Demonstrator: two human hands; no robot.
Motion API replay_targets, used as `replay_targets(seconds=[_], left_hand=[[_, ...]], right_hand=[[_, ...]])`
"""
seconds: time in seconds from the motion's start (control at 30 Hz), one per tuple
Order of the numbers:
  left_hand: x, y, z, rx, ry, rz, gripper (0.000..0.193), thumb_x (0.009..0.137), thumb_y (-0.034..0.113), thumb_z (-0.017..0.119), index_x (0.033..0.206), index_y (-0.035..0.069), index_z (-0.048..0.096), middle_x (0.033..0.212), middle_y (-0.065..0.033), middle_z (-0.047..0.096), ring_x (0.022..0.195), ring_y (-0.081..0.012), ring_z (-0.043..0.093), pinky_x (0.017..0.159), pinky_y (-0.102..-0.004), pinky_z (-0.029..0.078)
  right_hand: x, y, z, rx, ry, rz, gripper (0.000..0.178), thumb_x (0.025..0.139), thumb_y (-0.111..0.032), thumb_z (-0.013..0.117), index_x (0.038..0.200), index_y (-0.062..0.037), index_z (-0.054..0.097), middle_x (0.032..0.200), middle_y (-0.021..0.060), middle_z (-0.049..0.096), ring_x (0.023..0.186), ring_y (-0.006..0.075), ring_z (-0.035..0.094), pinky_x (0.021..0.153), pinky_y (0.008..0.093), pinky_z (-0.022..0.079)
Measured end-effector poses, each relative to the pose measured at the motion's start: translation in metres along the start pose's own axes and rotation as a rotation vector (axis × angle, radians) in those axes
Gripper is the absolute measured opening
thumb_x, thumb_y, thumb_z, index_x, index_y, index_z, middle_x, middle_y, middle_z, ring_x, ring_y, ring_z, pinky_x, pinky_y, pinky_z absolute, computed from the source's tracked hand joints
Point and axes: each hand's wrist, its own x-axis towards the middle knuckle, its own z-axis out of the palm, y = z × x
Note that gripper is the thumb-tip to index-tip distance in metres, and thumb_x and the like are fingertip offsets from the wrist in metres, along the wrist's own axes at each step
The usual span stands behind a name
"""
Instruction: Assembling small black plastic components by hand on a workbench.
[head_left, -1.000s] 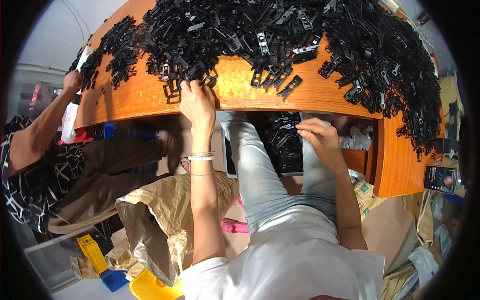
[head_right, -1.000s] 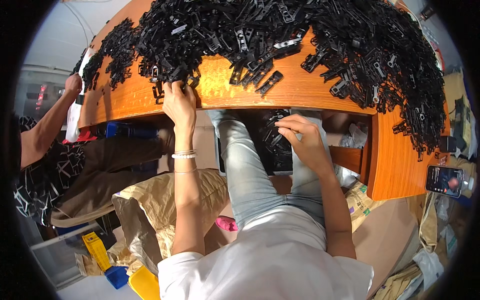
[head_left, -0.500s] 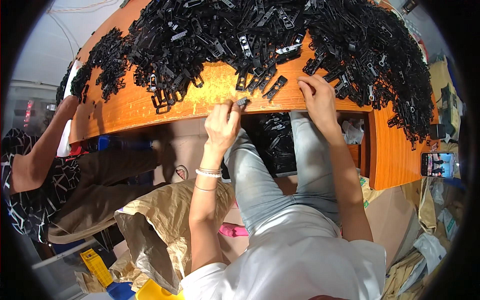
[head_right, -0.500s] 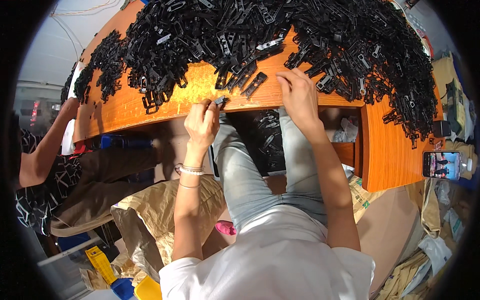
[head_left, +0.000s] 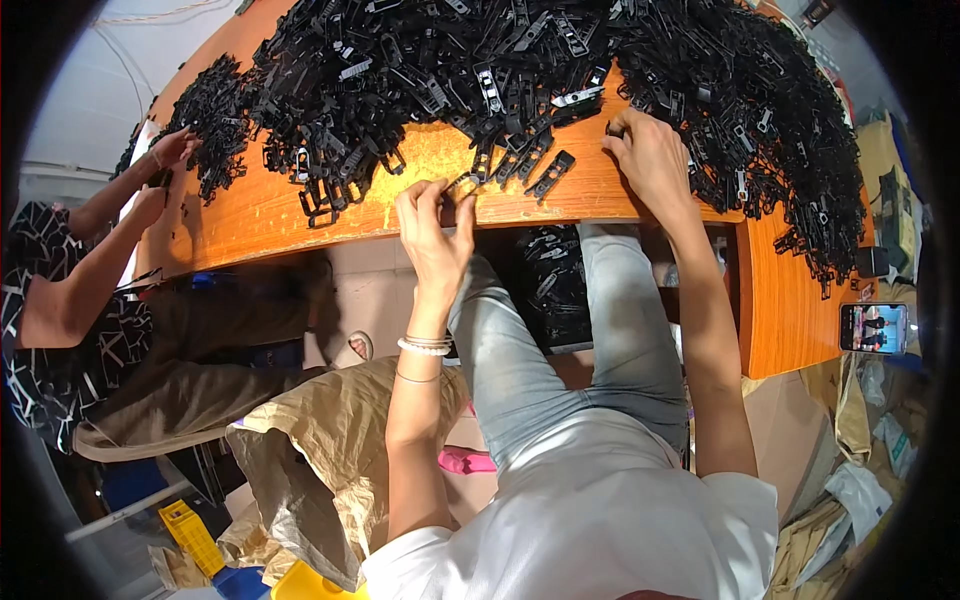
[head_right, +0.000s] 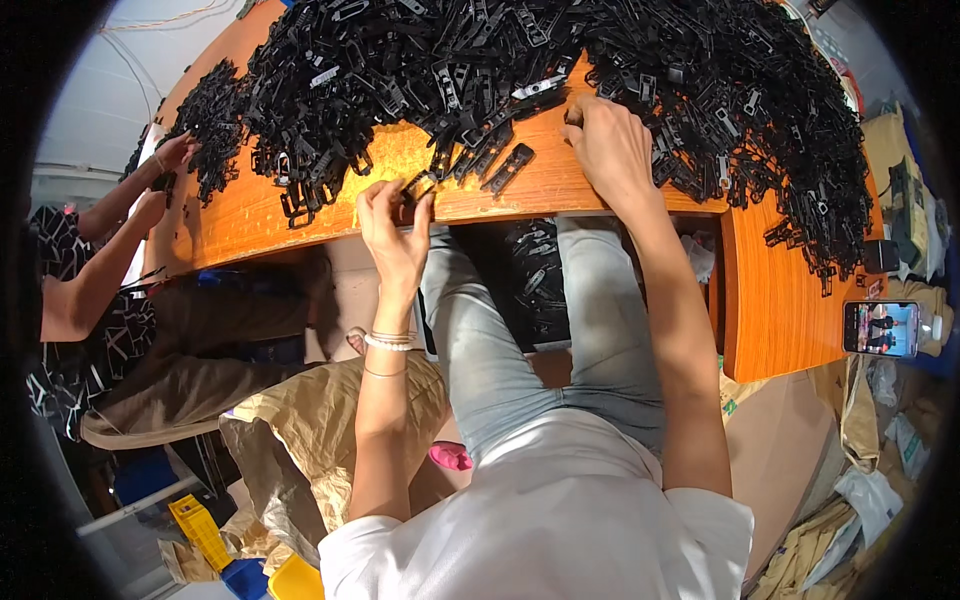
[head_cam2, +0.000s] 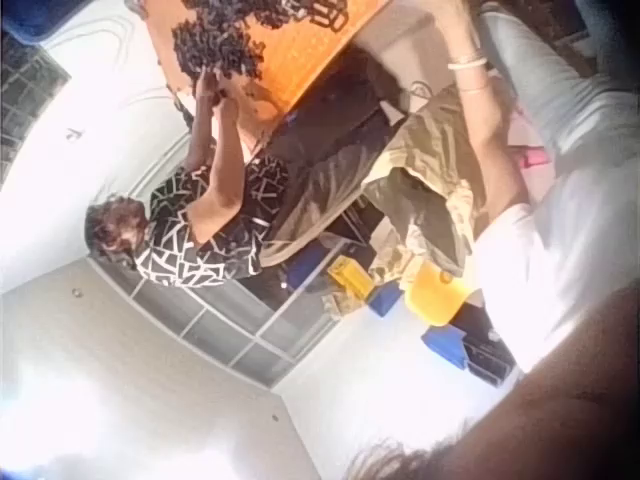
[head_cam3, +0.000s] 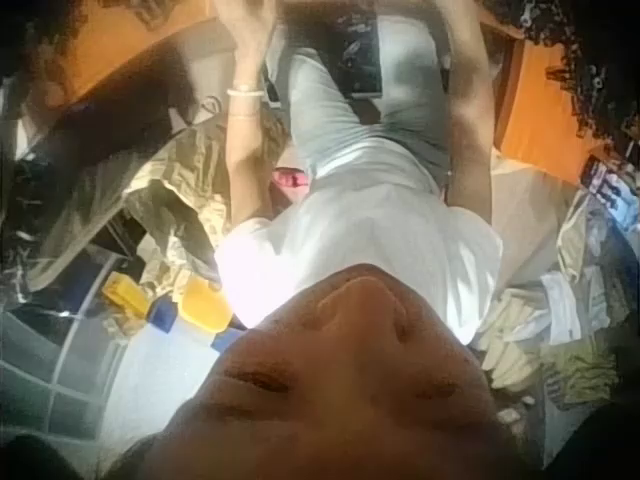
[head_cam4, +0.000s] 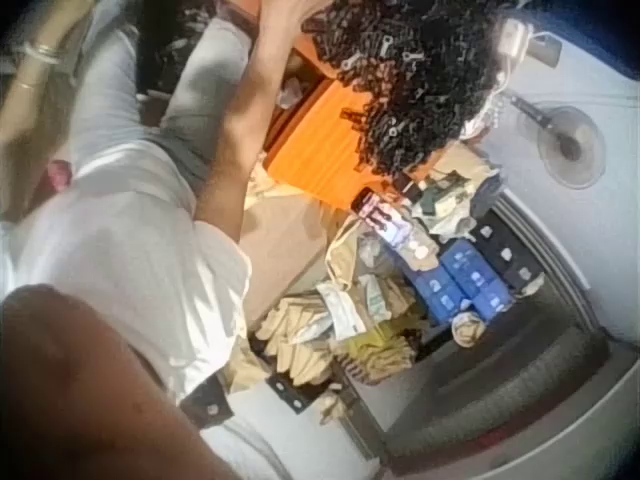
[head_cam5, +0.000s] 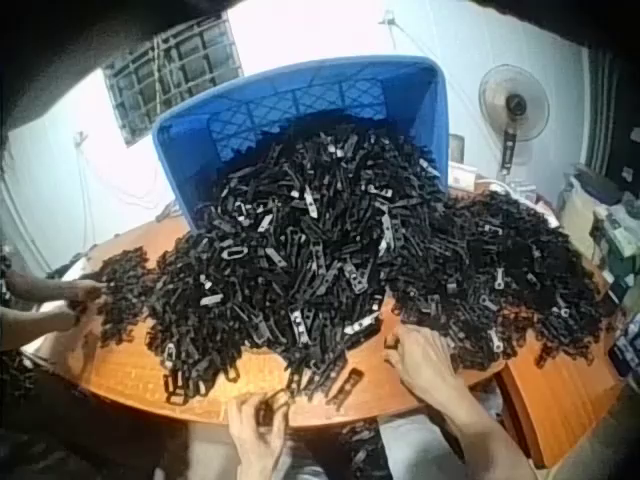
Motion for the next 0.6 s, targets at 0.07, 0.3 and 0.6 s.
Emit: replay_targets(seconds=[0.07,0.3,0.6], left_hand=[[0.002,-0.005,-0.004,0.052,-0.038,0.024,0.020,0.070,0.002,0.064,0.088,-0.001,0.055,0.085,-0.0113,0.052,0.075,-0.0229,0.051,0.068,-0.0294,0.044],[-0.003,0.009,-0.003,-0.476,0.084,-0.474,0.009,0.077,-0.003,0.053,0.085,-0.003,0.054,0.079,-0.0098,0.060,0.065,-0.0112,0.054,0.063,-0.0214,0.044],[0.006,0.057,-0.016,-1.112,-0.329,-0.687,0.014,0.078,-0.002,0.056,0.092,-0.007,0.057,0.087,-0.0162,0.062,0.075,-0.0203,0.063,0.071,-0.0281,0.052]], right_hand=[[-0.008,-0.001,0.002,0.128,0.043,-0.051,0.022,0.070,-0.013,0.067,0.081,0.0013,0.055,0.071,0.0132,0.057,0.061,0.0295,0.055,0.057,0.0354,0.043],[-0.046,0.001,0.026,0.298,0.207,-0.164,0.017,0.068,0.000,0.065,0.076,0.0021,0.051,0.072,0.0103,0.047,0.057,0.0218,0.049,0.052,0.0291,0.040],[-0.066,-0.011,0.009,0.554,0.169,-0.185,0.015,0.069,0.005,0.060,0.084,0.0036,0.060,0.077,0.0105,0.053,0.067,0.0232,0.051,0.060,0.0286,0.041]])
